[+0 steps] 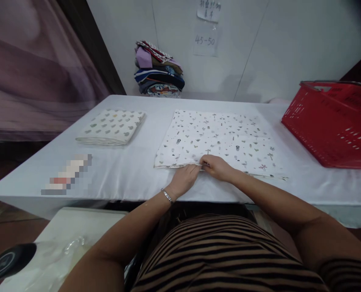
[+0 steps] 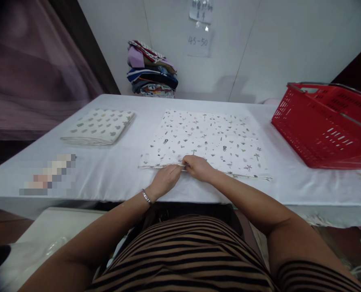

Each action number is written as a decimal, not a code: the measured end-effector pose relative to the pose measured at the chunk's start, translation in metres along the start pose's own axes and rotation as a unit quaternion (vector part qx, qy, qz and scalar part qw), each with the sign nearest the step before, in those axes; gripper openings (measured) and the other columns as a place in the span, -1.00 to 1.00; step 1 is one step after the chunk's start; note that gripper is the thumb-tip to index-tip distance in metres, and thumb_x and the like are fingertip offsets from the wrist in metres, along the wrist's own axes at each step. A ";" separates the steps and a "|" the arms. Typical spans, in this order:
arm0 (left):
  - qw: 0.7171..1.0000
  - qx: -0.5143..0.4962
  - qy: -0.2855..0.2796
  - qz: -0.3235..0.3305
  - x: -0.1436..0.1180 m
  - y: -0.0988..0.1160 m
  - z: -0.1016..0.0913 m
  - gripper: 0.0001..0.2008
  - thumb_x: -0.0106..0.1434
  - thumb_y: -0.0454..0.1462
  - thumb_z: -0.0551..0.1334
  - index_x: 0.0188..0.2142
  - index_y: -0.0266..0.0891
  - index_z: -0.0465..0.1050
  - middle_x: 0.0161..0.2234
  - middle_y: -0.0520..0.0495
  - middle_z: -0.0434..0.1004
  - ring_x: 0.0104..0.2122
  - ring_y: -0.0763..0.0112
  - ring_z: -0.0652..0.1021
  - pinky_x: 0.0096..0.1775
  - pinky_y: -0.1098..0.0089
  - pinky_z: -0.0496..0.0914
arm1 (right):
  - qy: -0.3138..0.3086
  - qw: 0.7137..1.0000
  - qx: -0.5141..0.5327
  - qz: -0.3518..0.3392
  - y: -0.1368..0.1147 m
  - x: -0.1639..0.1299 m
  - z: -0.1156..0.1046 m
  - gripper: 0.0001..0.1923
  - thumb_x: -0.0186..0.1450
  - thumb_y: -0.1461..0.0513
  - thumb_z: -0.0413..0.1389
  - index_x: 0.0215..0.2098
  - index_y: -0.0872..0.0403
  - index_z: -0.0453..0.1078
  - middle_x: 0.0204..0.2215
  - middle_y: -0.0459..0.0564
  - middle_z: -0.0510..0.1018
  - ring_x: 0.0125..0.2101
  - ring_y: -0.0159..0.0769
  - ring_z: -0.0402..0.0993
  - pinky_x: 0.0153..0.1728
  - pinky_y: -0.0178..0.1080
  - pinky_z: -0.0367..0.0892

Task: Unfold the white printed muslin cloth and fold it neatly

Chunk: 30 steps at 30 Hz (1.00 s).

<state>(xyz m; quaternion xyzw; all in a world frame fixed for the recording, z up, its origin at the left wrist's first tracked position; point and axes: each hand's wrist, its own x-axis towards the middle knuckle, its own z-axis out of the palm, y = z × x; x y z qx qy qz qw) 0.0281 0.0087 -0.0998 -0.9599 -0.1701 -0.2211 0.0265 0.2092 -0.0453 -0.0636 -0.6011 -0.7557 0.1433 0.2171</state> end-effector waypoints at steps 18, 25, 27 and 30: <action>0.997 -0.029 0.058 -0.030 0.008 -0.003 -0.007 -0.81 0.32 -0.36 0.01 -0.28 -0.21 0.39 -0.26 -0.03 0.51 -0.22 0.39 0.45 -0.05 0.23 0.20 | 0.001 1.000 0.002 -0.015 -0.006 -0.003 0.002 -0.85 0.16 0.38 0.00 -0.32 0.07 0.30 -0.35 -0.04 0.48 -0.32 -0.32 0.34 -0.28 -0.28 0.20; 0.992 -0.085 0.061 -0.071 0.009 -0.004 -0.004 -0.89 0.28 -0.30 0.08 -0.24 -0.22 0.36 -0.35 -0.05 0.48 -0.27 0.32 0.45 -0.17 0.25 0.26 | -0.011 0.999 0.020 -0.031 -0.005 -0.009 -0.001 -0.79 0.16 0.36 0.03 -0.22 0.04 0.28 -0.26 -0.03 0.46 -0.25 -0.30 0.34 -0.23 -0.24 0.24; 0.991 -0.093 0.062 -0.079 0.009 -0.004 -0.003 -0.89 0.27 -0.31 0.10 -0.21 -0.22 0.35 -0.33 -0.05 0.48 -0.26 0.30 0.45 -0.19 0.26 0.28 | -0.005 0.999 0.021 -0.037 -0.005 -0.010 0.001 -0.75 0.15 0.37 0.03 -0.20 0.04 0.27 -0.23 -0.02 0.45 -0.20 -0.28 0.33 -0.19 -0.23 0.24; 0.990 -0.103 0.052 -0.083 0.010 -0.004 -0.002 -0.88 0.26 -0.31 0.11 -0.20 -0.21 0.35 -0.31 -0.05 0.48 -0.25 0.29 0.45 -0.20 0.27 0.30 | 0.023 0.999 0.020 -0.041 -0.002 -0.011 0.007 -0.75 0.14 0.41 -0.01 -0.21 0.05 0.26 -0.24 -0.01 0.44 -0.20 -0.29 0.31 -0.18 -0.22 0.24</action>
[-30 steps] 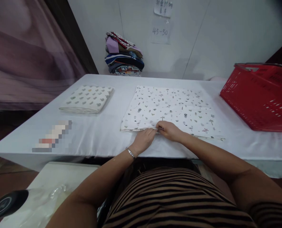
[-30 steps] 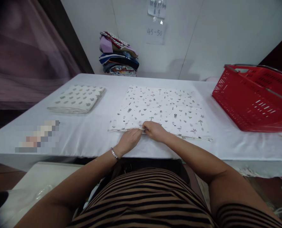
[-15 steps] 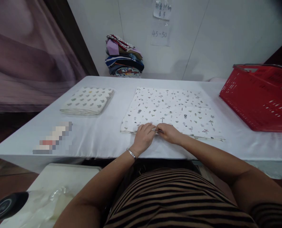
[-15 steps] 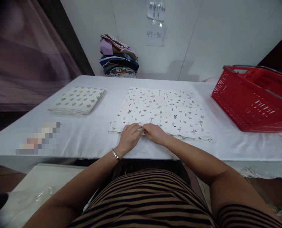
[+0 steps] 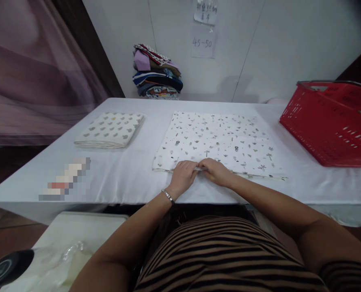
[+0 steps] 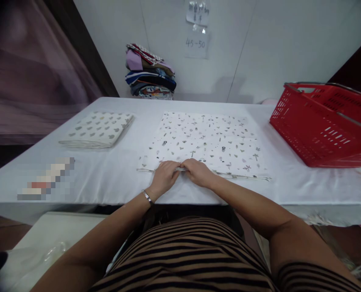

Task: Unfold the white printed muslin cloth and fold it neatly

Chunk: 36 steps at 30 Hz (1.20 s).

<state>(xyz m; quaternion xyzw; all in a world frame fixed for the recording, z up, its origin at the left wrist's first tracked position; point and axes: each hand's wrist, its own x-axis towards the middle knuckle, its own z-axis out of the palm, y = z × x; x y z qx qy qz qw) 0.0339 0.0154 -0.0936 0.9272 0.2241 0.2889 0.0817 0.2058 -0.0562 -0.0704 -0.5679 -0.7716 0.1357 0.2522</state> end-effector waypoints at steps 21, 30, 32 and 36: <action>0.994 0.033 -0.097 0.045 0.022 -0.018 -0.008 -0.84 0.28 -0.22 0.09 -0.27 -0.20 0.41 -0.33 -0.06 0.47 -0.29 0.28 0.43 -0.27 0.26 0.29 | 0.144 0.966 -0.196 0.088 0.041 -0.087 -0.018 -0.58 0.22 0.36 -0.03 0.05 0.09 0.26 0.00 0.16 0.40 0.01 -0.12 0.27 -0.02 -0.02 0.20; 0.994 0.029 -0.100 0.043 0.025 -0.018 -0.010 -0.80 0.29 -0.19 0.06 -0.26 -0.20 0.41 -0.32 -0.07 0.48 -0.29 0.28 0.44 -0.26 0.27 0.30 | 0.182 0.949 -0.228 0.121 0.043 -0.136 -0.030 -0.78 0.29 0.27 -0.03 -0.21 0.03 0.45 -0.27 0.06 0.50 -0.22 -0.21 0.35 -0.20 -0.12 0.23; 0.994 0.032 -0.102 0.038 0.026 -0.018 -0.010 -0.80 0.29 -0.19 0.06 -0.27 -0.20 0.42 -0.32 -0.07 0.48 -0.29 0.28 0.44 -0.27 0.27 0.30 | 0.168 0.951 -0.231 0.122 0.041 -0.131 -0.025 -0.77 0.31 0.25 -0.04 -0.21 0.02 0.46 -0.28 0.04 0.51 -0.24 -0.21 0.35 -0.22 -0.14 0.22; 0.993 0.036 -0.108 0.028 0.027 -0.016 -0.010 -0.81 0.29 -0.19 0.07 -0.27 -0.19 0.41 -0.33 -0.06 0.48 -0.30 0.29 0.43 -0.29 0.29 0.31 | 0.142 0.949 -0.246 0.135 0.040 -0.119 -0.021 -0.76 0.33 0.22 -0.04 -0.19 0.04 0.46 -0.29 0.04 0.50 -0.26 -0.21 0.33 -0.25 -0.17 0.17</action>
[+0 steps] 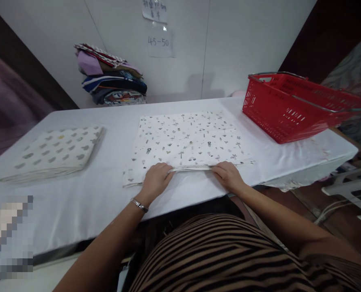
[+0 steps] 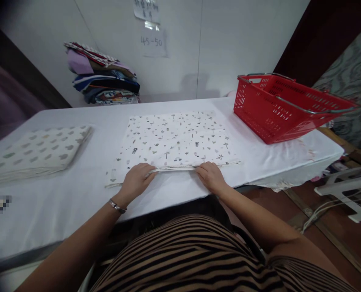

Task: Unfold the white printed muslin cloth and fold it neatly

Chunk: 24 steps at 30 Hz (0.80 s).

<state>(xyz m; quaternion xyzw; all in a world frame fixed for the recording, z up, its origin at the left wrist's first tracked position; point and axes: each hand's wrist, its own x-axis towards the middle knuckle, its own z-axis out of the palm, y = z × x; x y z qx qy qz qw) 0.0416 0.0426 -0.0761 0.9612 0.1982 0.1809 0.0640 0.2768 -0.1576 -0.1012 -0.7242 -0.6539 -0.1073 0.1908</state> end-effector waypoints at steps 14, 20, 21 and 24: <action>1.000 -0.003 -0.002 0.004 -0.003 0.001 -0.002 -0.80 0.29 -0.18 0.07 -0.25 -0.19 0.42 -0.29 -0.07 0.49 -0.27 0.28 0.44 -0.26 0.28 0.33 | -0.004 1.000 0.017 -0.002 0.011 0.016 -0.002 -0.76 0.33 0.21 -0.05 -0.20 0.06 0.45 -0.27 0.06 0.48 -0.24 -0.21 0.31 -0.23 -0.19 0.21; 1.000 0.001 -0.006 0.009 -0.002 0.002 -0.004 -0.79 0.29 -0.19 0.06 -0.26 -0.20 0.42 -0.31 -0.07 0.49 -0.29 0.29 0.45 -0.27 0.28 0.34 | -0.003 1.000 0.019 0.008 0.018 0.024 -0.001 -0.76 0.28 0.24 0.00 -0.11 0.09 0.37 -0.16 0.10 0.46 -0.15 -0.15 0.30 -0.17 -0.13 0.22; 1.000 0.000 -0.006 0.010 -0.002 0.002 -0.004 -0.80 0.29 -0.19 0.06 -0.26 -0.20 0.42 -0.31 -0.07 0.49 -0.29 0.29 0.45 -0.27 0.28 0.34 | -0.004 1.000 0.020 0.005 0.018 0.024 -0.001 -0.76 0.28 0.25 0.00 -0.11 0.09 0.36 -0.15 0.10 0.46 -0.14 -0.14 0.30 -0.17 -0.13 0.22; 1.000 -0.001 -0.006 0.009 -0.002 0.002 -0.003 -0.81 0.28 -0.20 0.06 -0.26 -0.19 0.42 -0.31 -0.06 0.49 -0.29 0.29 0.45 -0.28 0.29 0.34 | -0.028 0.999 0.009 -0.019 0.017 0.024 -0.001 -0.81 0.28 0.27 -0.02 -0.17 0.07 0.38 -0.19 0.07 0.47 -0.17 -0.17 0.30 -0.20 -0.16 0.21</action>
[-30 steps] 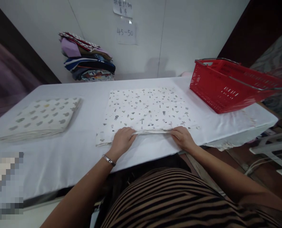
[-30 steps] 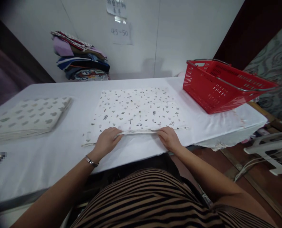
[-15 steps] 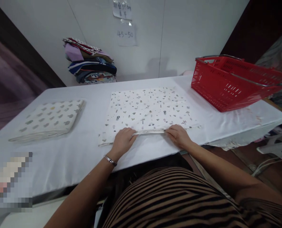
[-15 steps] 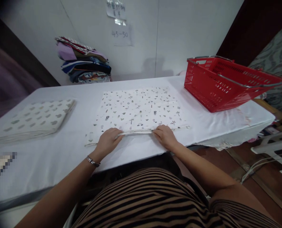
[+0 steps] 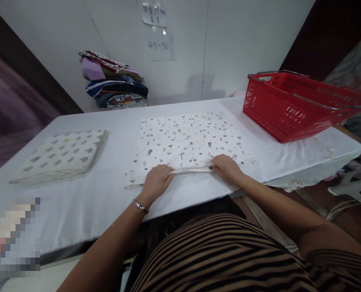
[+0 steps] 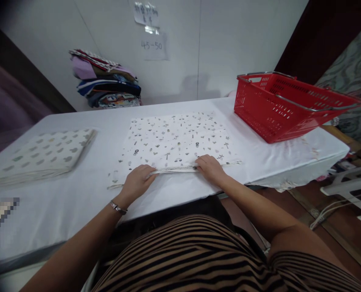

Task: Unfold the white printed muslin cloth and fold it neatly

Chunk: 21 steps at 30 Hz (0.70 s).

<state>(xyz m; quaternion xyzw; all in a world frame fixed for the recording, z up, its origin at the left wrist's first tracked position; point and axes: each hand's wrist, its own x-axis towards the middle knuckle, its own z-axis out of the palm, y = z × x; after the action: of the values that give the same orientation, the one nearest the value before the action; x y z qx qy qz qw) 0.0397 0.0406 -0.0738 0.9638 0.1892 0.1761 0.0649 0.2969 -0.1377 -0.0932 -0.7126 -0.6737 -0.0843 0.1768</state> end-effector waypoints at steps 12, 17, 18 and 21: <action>1.000 -0.004 0.001 -0.006 -0.001 -0.002 0.004 -0.81 0.28 -0.19 0.06 -0.25 -0.19 0.41 -0.29 -0.06 0.50 -0.27 0.29 0.46 -0.25 0.29 0.36 | -0.016 0.998 -0.025 -0.047 0.005 -0.003 -0.009 -0.77 0.33 0.29 -0.08 -0.21 0.04 0.41 -0.23 0.03 0.50 -0.21 -0.24 0.32 -0.23 -0.21 0.16; 1.000 -0.002 -0.011 -0.007 -0.001 -0.001 0.003 -0.80 0.29 -0.20 0.06 -0.27 -0.19 0.42 -0.28 -0.06 0.50 -0.27 0.29 0.46 -0.26 0.30 0.35 | -0.049 0.996 -0.022 -0.073 0.003 -0.011 -0.004 -0.77 0.34 0.29 -0.08 -0.20 0.06 0.41 -0.26 0.02 0.50 -0.23 -0.25 0.31 -0.24 -0.23 0.15; 1.000 -0.002 -0.014 -0.007 -0.001 -0.001 0.003 -0.80 0.29 -0.19 0.05 -0.26 -0.19 0.42 -0.28 -0.06 0.50 -0.26 0.29 0.46 -0.26 0.30 0.35 | -0.047 0.996 -0.023 -0.077 0.003 -0.012 -0.003 -0.77 0.34 0.28 -0.09 -0.20 0.06 0.40 -0.26 0.02 0.50 -0.23 -0.25 0.31 -0.24 -0.23 0.15; 1.000 -0.004 -0.024 -0.010 0.000 -0.001 0.002 -0.80 0.29 -0.20 0.05 -0.25 -0.19 0.41 -0.28 -0.06 0.49 -0.25 0.30 0.45 -0.25 0.31 0.34 | -0.040 0.994 -0.024 -0.098 0.004 -0.013 -0.001 -0.77 0.35 0.27 -0.09 -0.17 0.08 0.40 -0.24 0.03 0.49 -0.23 -0.24 0.30 -0.25 -0.23 0.15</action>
<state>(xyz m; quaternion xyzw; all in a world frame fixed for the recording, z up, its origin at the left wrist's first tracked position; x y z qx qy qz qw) 0.0399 0.0413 -0.0754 0.9655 0.1965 0.1534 0.0752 0.3000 -0.1501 -0.0970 -0.6499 -0.7448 -0.0886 0.1230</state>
